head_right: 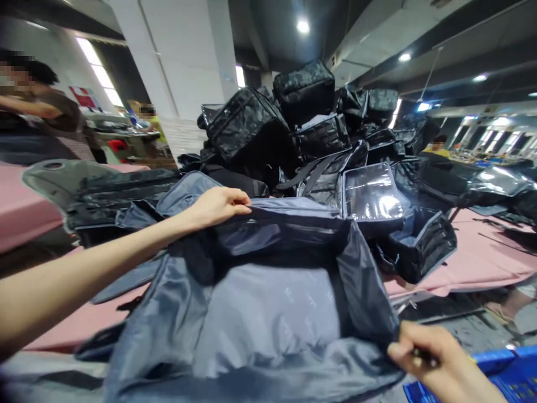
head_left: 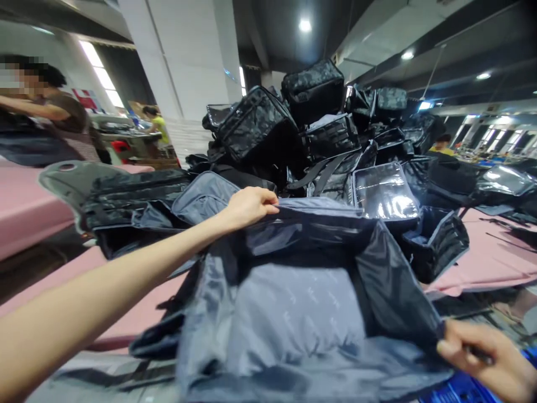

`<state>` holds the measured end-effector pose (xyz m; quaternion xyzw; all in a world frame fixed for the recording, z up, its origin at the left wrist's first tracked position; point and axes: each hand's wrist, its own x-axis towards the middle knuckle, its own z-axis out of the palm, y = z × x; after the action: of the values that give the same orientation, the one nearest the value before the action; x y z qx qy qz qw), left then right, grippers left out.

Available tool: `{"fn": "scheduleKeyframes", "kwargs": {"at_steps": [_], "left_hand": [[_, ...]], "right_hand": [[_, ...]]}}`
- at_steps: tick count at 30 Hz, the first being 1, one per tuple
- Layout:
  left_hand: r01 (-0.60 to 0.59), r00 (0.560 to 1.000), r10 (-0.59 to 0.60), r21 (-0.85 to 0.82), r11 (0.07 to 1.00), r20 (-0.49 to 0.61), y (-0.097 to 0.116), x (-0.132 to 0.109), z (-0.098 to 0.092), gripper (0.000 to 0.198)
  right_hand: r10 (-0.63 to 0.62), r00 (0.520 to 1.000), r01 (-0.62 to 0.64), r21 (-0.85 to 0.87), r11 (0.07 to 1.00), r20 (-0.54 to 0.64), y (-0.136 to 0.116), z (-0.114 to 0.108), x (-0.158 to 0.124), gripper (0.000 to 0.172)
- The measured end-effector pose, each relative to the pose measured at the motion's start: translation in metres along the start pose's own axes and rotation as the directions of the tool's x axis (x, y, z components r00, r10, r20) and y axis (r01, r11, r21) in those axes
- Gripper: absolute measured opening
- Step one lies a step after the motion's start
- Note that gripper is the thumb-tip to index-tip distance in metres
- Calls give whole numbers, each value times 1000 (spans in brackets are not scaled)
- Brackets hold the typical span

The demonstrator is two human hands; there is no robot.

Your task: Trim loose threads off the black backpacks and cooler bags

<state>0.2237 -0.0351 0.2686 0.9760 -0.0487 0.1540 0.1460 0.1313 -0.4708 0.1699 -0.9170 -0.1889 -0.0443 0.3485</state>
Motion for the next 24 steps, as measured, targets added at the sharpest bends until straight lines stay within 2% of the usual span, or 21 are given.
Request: {"fn": "scheduleKeyframes", "kwargs": {"at_steps": [2,4,6,8,10,11,14,16,18,21,24], "left_hand": [[51,997,-42,-121,991,69,-23,5,-3,28],[66,995,-50,-185,980,86,-39,5,0,31],[74,995,-59,-211,975,78,-47,4,3,32],[63,996,-46,-228,972,78,-50,5,6,32],[48,996,-28,-251,967,86,-50,6,6,32],[43,995,-19,-264,964,93,-50,7,6,32],[39,994,-6,-306,951,107,-50,9,3,32],[56,991,-13,-331,942,131,-52,10,-1,30],[81,983,-15,-357,931,184,-54,12,-5,28],[105,959,16,-405,908,284,-57,16,-10,24],[138,940,30,-460,877,340,-54,22,-8,22]], "right_hand": [[-167,981,170,-28,985,97,-10,2,4,46],[-292,952,297,-55,953,89,-21,0,28,34],[-336,941,331,-104,938,-39,-30,-3,69,28],[-370,908,330,-208,921,-197,-38,-4,117,35],[-377,893,298,-306,904,-246,-44,-2,162,39],[-354,906,273,-319,908,-233,-45,1,181,38],[-228,974,223,-148,963,-14,-47,8,217,30],[-155,982,157,-9,988,104,-49,12,222,29],[-63,982,35,156,987,178,-52,14,215,27],[52,941,-200,427,882,335,-53,17,195,27],[80,916,-277,474,836,394,-46,16,179,33]]}}
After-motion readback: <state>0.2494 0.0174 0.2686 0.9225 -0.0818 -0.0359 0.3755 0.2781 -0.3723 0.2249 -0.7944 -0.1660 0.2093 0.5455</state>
